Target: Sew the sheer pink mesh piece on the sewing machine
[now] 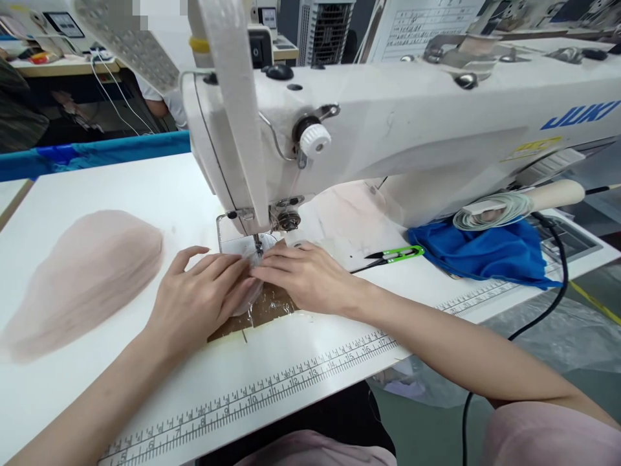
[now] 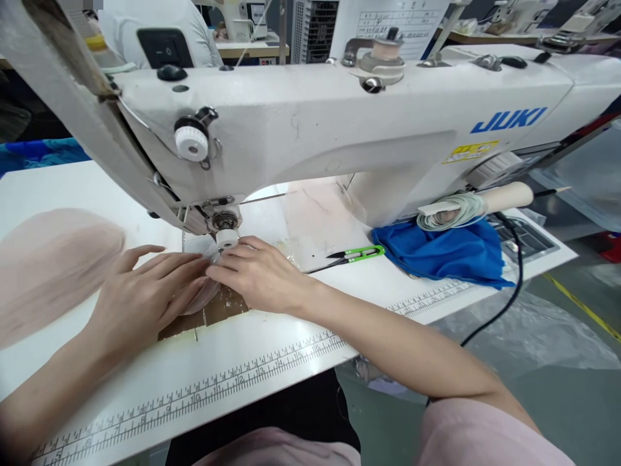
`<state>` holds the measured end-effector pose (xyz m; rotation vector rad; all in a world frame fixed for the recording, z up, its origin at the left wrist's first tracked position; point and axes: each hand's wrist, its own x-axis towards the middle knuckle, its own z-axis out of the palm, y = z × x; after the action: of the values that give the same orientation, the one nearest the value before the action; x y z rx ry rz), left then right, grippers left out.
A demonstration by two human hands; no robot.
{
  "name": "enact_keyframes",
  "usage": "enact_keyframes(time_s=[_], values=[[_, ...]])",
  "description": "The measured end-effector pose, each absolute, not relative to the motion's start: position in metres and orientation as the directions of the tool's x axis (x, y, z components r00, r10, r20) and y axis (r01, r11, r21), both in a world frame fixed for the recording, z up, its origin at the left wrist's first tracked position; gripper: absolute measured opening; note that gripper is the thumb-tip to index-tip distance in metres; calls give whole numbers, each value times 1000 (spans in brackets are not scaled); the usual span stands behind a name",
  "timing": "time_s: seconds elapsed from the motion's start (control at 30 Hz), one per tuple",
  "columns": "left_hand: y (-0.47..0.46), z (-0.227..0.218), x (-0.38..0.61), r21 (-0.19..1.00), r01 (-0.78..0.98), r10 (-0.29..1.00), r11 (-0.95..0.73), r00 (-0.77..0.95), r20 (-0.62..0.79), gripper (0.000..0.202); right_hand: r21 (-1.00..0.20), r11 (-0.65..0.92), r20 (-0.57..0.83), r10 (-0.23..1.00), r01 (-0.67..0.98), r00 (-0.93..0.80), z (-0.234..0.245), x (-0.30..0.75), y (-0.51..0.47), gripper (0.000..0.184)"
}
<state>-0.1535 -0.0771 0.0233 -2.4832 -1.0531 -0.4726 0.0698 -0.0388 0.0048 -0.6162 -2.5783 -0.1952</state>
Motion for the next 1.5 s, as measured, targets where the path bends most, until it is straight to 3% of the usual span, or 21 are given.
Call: enact_keyframes(time_s=[0.13, 0.3, 0.4, 0.63, 0.9, 1.5], values=[[-73, 21, -160, -163, 730, 594, -664, 647, 478, 21, 146, 846, 544, 365, 513, -756, 5, 72, -37, 38], [-67, 13, -157, 60, 696, 667, -716, 656, 352, 30, 10, 883, 496, 403, 469, -769, 2, 70, -44, 31], [-65, 7, -152, 103, 717, 702, -690, 628, 335, 34, -49, 849, 443, 490, 526, -751, -1, 71, -44, 28], [-69, 1, -147, 18, 725, 681, -689, 638, 360, 33, -10, 786, 354, 580, 618, -733, -2, 75, -38, 33], [-74, -3, -147, -112, 715, 641, -690, 676, 364, 41, 72, 797, 397, 529, 600, -750, -6, 73, -36, 33], [-76, -1, -144, -152, 739, 664, -657, 662, 347, 40, 94, 789, 410, 525, 608, -745, -7, 73, -35, 32]])
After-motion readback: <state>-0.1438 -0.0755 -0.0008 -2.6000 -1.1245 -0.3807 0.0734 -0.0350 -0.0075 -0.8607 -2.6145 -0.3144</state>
